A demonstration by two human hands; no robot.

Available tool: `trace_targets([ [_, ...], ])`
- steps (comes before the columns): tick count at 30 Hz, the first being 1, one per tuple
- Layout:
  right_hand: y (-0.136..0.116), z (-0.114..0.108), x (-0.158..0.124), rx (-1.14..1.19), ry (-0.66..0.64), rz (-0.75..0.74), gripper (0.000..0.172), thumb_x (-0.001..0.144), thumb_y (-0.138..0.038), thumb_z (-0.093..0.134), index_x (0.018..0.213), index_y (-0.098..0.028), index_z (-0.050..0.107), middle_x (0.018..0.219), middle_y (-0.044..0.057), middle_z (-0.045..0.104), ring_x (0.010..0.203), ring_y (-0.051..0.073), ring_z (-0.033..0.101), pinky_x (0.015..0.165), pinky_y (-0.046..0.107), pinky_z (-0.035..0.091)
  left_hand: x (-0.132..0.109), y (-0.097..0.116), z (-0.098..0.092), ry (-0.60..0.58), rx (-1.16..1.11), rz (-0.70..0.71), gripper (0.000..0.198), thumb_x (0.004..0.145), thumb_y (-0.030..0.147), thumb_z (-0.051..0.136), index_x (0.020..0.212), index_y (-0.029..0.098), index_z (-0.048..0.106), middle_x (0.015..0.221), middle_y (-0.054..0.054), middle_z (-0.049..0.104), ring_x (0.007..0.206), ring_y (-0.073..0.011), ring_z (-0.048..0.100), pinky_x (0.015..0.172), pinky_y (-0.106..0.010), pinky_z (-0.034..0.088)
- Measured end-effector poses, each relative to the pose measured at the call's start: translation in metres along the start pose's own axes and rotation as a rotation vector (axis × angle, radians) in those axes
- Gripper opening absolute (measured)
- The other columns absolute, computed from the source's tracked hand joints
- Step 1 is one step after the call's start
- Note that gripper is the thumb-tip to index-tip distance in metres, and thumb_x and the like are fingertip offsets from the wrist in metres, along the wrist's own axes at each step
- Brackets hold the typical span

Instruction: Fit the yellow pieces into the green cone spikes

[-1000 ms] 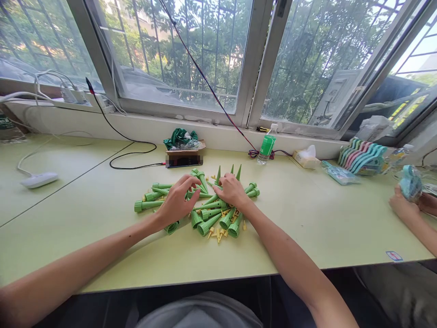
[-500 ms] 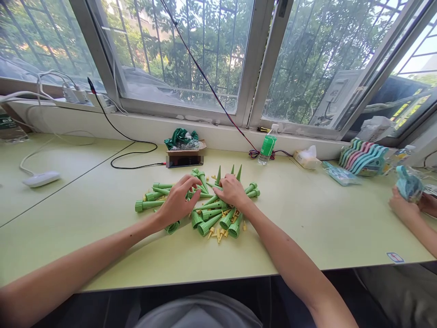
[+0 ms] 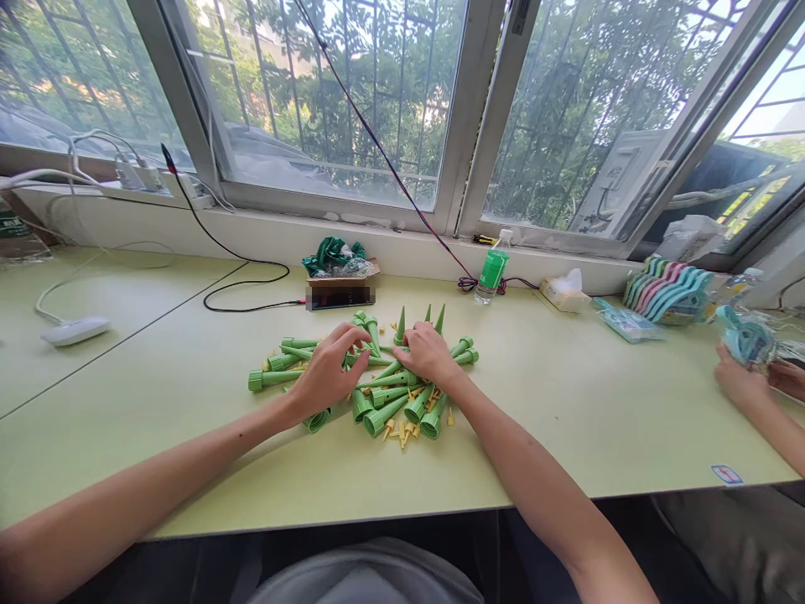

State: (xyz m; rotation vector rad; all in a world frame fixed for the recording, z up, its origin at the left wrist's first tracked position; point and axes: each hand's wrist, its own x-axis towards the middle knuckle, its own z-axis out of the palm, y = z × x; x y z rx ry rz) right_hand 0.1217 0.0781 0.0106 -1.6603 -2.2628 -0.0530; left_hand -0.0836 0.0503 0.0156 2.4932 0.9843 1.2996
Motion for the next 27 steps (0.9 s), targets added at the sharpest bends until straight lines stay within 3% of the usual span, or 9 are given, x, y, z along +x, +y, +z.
trace_targets([
  [18, -0.0017, -0.0037, -0.0014, 0.053, 0.001, -0.006, 0.029, 0.089, -0.041, 0.063, 0.093, -0.013, 0.063, 0.094, 0.01, 0.062, 0.095, 0.022, 0.055, 0.084, 0.03, 0.042, 0.0008, 0.0009, -0.0005, -0.003, -0.013, -0.001, 0.009, 0.091, 0.015, 0.05, 0.097, 0.019, 0.055, 0.099, -0.006, 0.056, 0.081, -0.0163, 0.056, 0.073, -0.031, 0.049],
  [27, -0.0004, -0.0038, -0.0008, 0.01, -0.038, -0.012, 0.03, 0.091, -0.042, 0.06, 0.086, -0.014, 0.068, 0.091, 0.011, 0.06, 0.097, 0.023, 0.055, 0.087, 0.031, 0.039, 0.0008, 0.0014, -0.0007, 0.006, -0.003, 0.004, 0.009, 0.091, 0.014, 0.05, 0.096, 0.019, 0.055, 0.098, -0.006, 0.057, 0.083, -0.0167, 0.057, 0.074, -0.031, 0.05],
])
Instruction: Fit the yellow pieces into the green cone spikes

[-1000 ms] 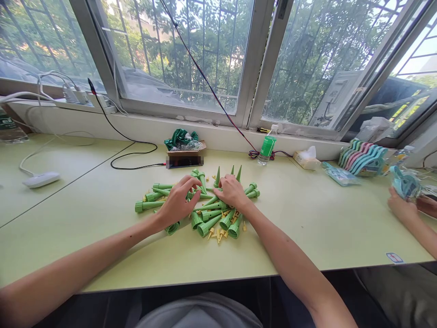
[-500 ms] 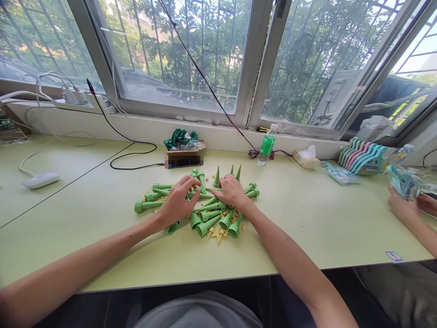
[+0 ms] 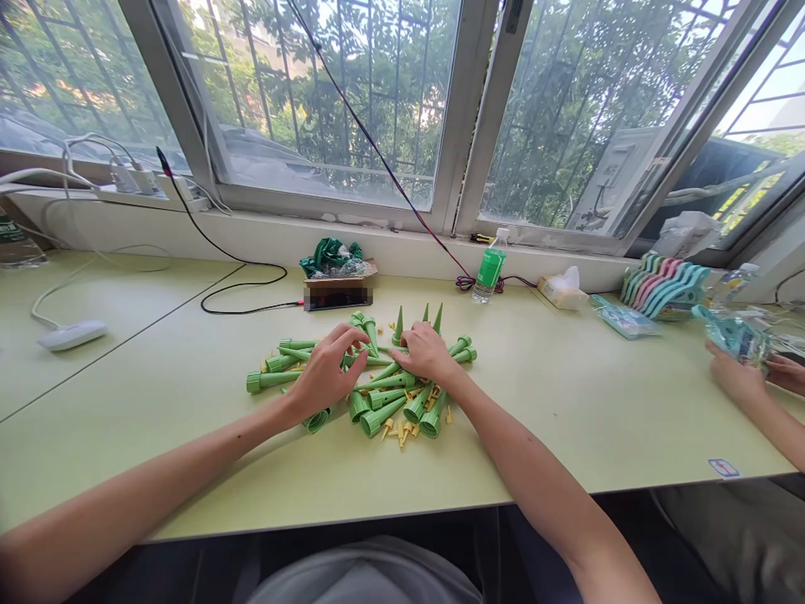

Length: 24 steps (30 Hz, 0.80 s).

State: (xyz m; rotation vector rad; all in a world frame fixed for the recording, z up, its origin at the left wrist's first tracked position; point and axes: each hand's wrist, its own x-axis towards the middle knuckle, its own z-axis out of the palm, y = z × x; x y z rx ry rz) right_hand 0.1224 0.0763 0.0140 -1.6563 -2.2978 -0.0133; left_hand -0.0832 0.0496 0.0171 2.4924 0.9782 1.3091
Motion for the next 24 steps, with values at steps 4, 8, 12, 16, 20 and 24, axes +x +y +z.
trace_targets([
  [4, -0.0002, -0.0006, -0.0004, 0.033, -0.001, -0.004, 0.029, 0.09, -0.042, 0.061, 0.086, -0.014, 0.065, 0.092, 0.011, 0.06, 0.097, 0.024, 0.054, 0.087, 0.031, 0.04, 0.0002, -0.0003, 0.0006, -0.01, -0.003, -0.003, 0.008, 0.091, 0.014, 0.051, 0.096, 0.02, 0.054, 0.098, -0.006, 0.056, 0.084, -0.0171, 0.057, 0.076, -0.031, 0.049],
  [8, -0.0003, -0.0003, -0.0006, 0.056, 0.013, 0.009, 0.027, 0.088, -0.04, 0.063, 0.09, -0.013, 0.063, 0.095, 0.011, 0.06, 0.098, 0.023, 0.053, 0.087, 0.031, 0.041, -0.0001, -0.0005, 0.0009, -0.012, -0.003, -0.004, 0.008, 0.091, 0.014, 0.051, 0.096, 0.02, 0.054, 0.099, -0.005, 0.056, 0.083, -0.0162, 0.056, 0.075, -0.03, 0.049],
  [12, -0.0008, -0.0002, -0.0004, 0.036, 0.001, 0.006, 0.028, 0.089, -0.041, 0.062, 0.091, -0.013, 0.065, 0.094, 0.011, 0.061, 0.098, 0.024, 0.054, 0.088, 0.032, 0.04, -0.0004, -0.0002, 0.0006, -0.005, -0.004, -0.005, 0.008, 0.091, 0.014, 0.051, 0.096, 0.02, 0.054, 0.098, -0.005, 0.056, 0.084, -0.0166, 0.056, 0.076, -0.031, 0.049],
  [16, -0.0013, -0.0009, -0.0003, 0.012, -0.024, 0.002, 0.031, 0.09, -0.043, 0.06, 0.086, -0.014, 0.068, 0.092, 0.011, 0.061, 0.097, 0.024, 0.054, 0.088, 0.032, 0.04, -0.0002, 0.0006, 0.0003, -0.004, -0.006, -0.004, 0.009, 0.091, 0.014, 0.051, 0.096, 0.02, 0.054, 0.098, -0.006, 0.056, 0.085, -0.0171, 0.057, 0.076, -0.032, 0.049],
  [20, -0.0017, -0.0014, -0.0004, 0.016, -0.022, 0.003, 0.028, 0.089, -0.041, 0.061, 0.086, -0.014, 0.067, 0.091, 0.011, 0.06, 0.096, 0.023, 0.054, 0.087, 0.032, 0.04, 0.0001, 0.0009, 0.0005, -0.002, -0.002, -0.002, 0.009, 0.091, 0.014, 0.05, 0.096, 0.02, 0.055, 0.098, -0.006, 0.057, 0.085, -0.0172, 0.057, 0.076, -0.032, 0.05],
  [24, -0.0013, 0.0001, 0.0002, 0.026, -0.003, 0.005, 0.025, 0.088, -0.039, 0.063, 0.087, -0.014, 0.065, 0.092, 0.01, 0.06, 0.096, 0.023, 0.054, 0.088, 0.031, 0.04, -0.0001, 0.0007, 0.0006, 0.002, -0.002, 0.001, 0.01, 0.09, 0.014, 0.051, 0.096, 0.02, 0.056, 0.098, -0.006, 0.057, 0.085, -0.0175, 0.058, 0.076, -0.032, 0.05],
])
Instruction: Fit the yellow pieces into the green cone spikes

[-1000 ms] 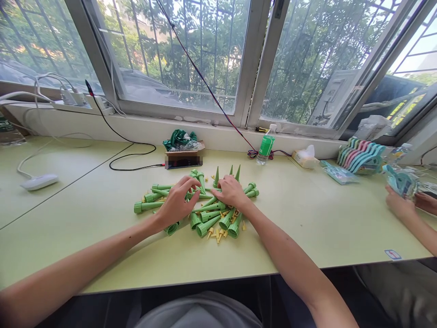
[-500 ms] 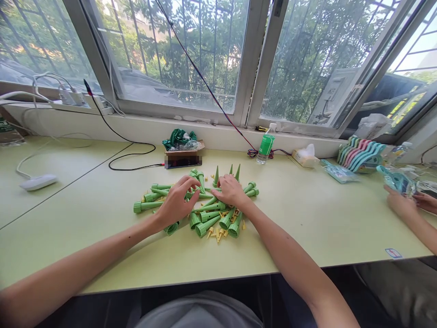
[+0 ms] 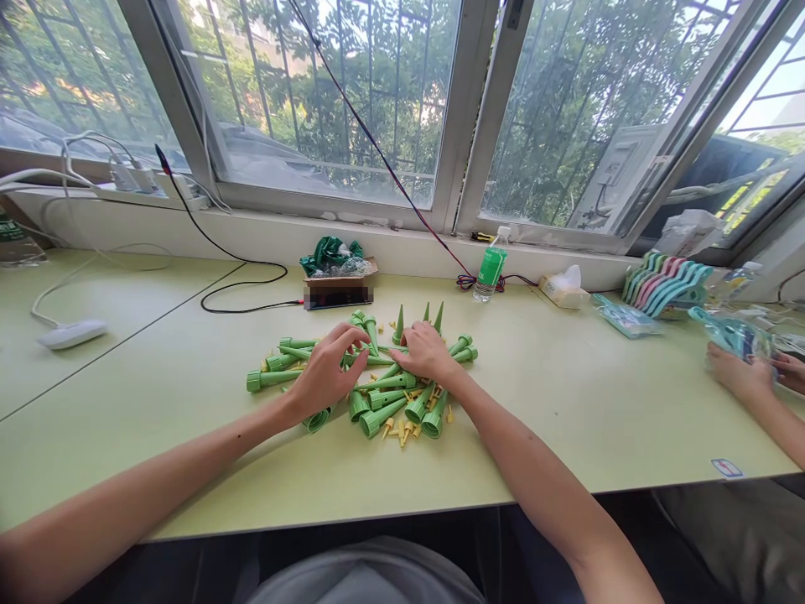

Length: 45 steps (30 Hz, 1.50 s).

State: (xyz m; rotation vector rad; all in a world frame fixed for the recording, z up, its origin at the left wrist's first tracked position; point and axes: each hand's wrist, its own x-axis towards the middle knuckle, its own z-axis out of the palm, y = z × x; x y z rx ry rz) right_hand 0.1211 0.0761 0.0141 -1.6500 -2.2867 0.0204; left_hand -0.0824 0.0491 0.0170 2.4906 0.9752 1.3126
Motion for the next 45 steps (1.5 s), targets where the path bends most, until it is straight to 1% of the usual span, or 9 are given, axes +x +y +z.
trace_targets([
  [6, 0.001, 0.0018, -0.0002, 0.007, 0.027, 0.0, 0.023, 0.086, -0.036, 0.065, 0.09, -0.014, 0.063, 0.094, 0.01, 0.061, 0.096, 0.023, 0.053, 0.088, 0.031, 0.04, -0.0008, -0.0003, -0.0005, -0.013, 0.0, -0.008, 0.009, 0.092, 0.015, 0.05, 0.096, 0.02, 0.055, 0.1, -0.006, 0.057, 0.082, -0.0165, 0.057, 0.075, -0.032, 0.049],
  [11, 0.0005, 0.0004, -0.0004, -0.001, -0.006, -0.016, 0.024, 0.089, -0.038, 0.061, 0.085, -0.015, 0.066, 0.09, 0.01, 0.061, 0.093, 0.022, 0.054, 0.086, 0.031, 0.039, -0.0009, -0.0014, -0.0001, -0.013, 0.004, -0.004, 0.009, 0.092, 0.016, 0.05, 0.097, 0.02, 0.056, 0.099, -0.006, 0.057, 0.078, -0.0162, 0.056, 0.071, -0.032, 0.049],
  [24, -0.0015, -0.0006, -0.0005, -0.022, -0.008, -0.025, 0.026, 0.09, -0.038, 0.061, 0.088, -0.014, 0.069, 0.09, 0.01, 0.061, 0.093, 0.022, 0.054, 0.086, 0.031, 0.039, -0.0003, -0.002, 0.0003, -0.01, -0.003, -0.001, 0.008, 0.092, 0.015, 0.05, 0.096, 0.02, 0.055, 0.099, -0.006, 0.057, 0.081, -0.0164, 0.056, 0.074, -0.031, 0.049],
  [31, -0.0016, -0.0006, -0.0012, -0.022, -0.011, -0.02, 0.025, 0.09, -0.038, 0.06, 0.087, -0.014, 0.068, 0.09, 0.01, 0.061, 0.093, 0.022, 0.054, 0.087, 0.03, 0.039, -0.0003, -0.0017, 0.0005, -0.016, -0.005, -0.005, 0.007, 0.092, 0.015, 0.05, 0.096, 0.02, 0.054, 0.099, -0.005, 0.056, 0.081, -0.0158, 0.056, 0.074, -0.031, 0.049],
  [36, -0.0008, 0.0, -0.0006, -0.025, -0.01, -0.025, 0.024, 0.09, -0.038, 0.06, 0.087, -0.015, 0.065, 0.091, 0.01, 0.061, 0.092, 0.022, 0.054, 0.086, 0.031, 0.039, -0.0008, -0.0009, 0.0001, -0.012, -0.004, -0.005, 0.008, 0.092, 0.014, 0.05, 0.096, 0.02, 0.054, 0.098, -0.005, 0.056, 0.086, -0.0168, 0.057, 0.078, -0.031, 0.049],
  [41, 0.0009, 0.0006, -0.0004, -0.021, -0.013, -0.039, 0.024, 0.091, -0.038, 0.06, 0.086, -0.015, 0.062, 0.091, 0.01, 0.06, 0.091, 0.021, 0.053, 0.084, 0.03, 0.04, -0.0012, -0.0014, 0.0002, -0.022, -0.004, -0.013, 0.008, 0.092, 0.015, 0.05, 0.096, 0.02, 0.055, 0.1, -0.005, 0.057, 0.085, -0.0167, 0.057, 0.077, -0.031, 0.05],
  [45, 0.0014, 0.0016, -0.0003, -0.019, -0.003, -0.05, 0.022, 0.091, -0.037, 0.06, 0.085, -0.016, 0.061, 0.091, 0.009, 0.061, 0.091, 0.022, 0.053, 0.085, 0.031, 0.04, -0.0012, -0.0018, 0.0003, -0.018, 0.001, -0.012, 0.008, 0.092, 0.015, 0.051, 0.096, 0.02, 0.055, 0.099, -0.005, 0.057, 0.084, -0.0162, 0.057, 0.077, -0.031, 0.049],
])
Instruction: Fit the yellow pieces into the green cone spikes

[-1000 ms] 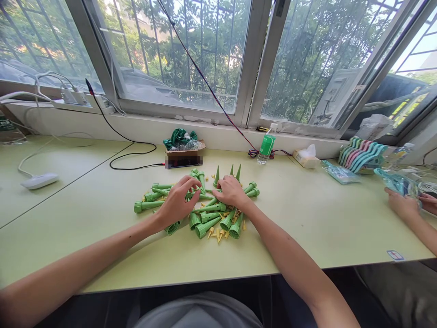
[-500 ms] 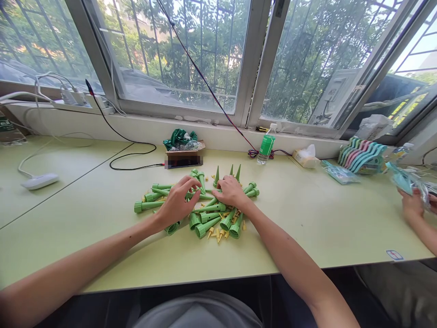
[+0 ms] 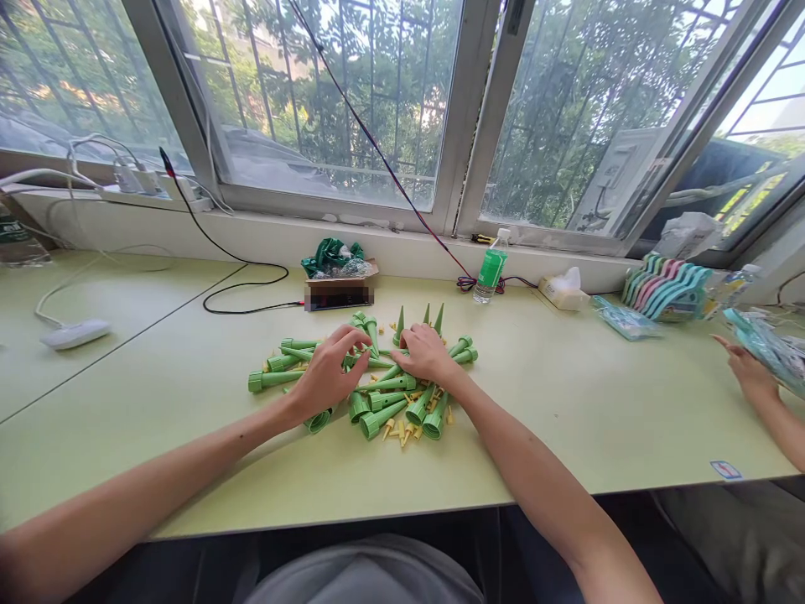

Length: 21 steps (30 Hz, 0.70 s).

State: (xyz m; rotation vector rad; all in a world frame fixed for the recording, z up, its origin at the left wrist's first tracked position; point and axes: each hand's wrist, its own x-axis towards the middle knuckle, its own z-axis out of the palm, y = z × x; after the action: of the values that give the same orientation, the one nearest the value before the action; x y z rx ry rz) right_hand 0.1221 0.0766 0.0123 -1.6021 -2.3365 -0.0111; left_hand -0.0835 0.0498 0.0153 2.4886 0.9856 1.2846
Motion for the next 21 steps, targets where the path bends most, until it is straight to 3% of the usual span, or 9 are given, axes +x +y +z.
trace_targets([
  [21, -0.0009, 0.0001, -0.0007, -0.002, -0.018, 0.009, 0.026, 0.091, -0.04, 0.06, 0.088, -0.015, 0.066, 0.093, 0.01, 0.061, 0.094, 0.022, 0.054, 0.088, 0.032, 0.039, 0.0, -0.0005, 0.0007, 0.0, -0.01, -0.004, 0.008, 0.091, 0.013, 0.051, 0.094, 0.02, 0.055, 0.097, -0.005, 0.056, 0.084, -0.0162, 0.057, 0.077, -0.03, 0.049],
])
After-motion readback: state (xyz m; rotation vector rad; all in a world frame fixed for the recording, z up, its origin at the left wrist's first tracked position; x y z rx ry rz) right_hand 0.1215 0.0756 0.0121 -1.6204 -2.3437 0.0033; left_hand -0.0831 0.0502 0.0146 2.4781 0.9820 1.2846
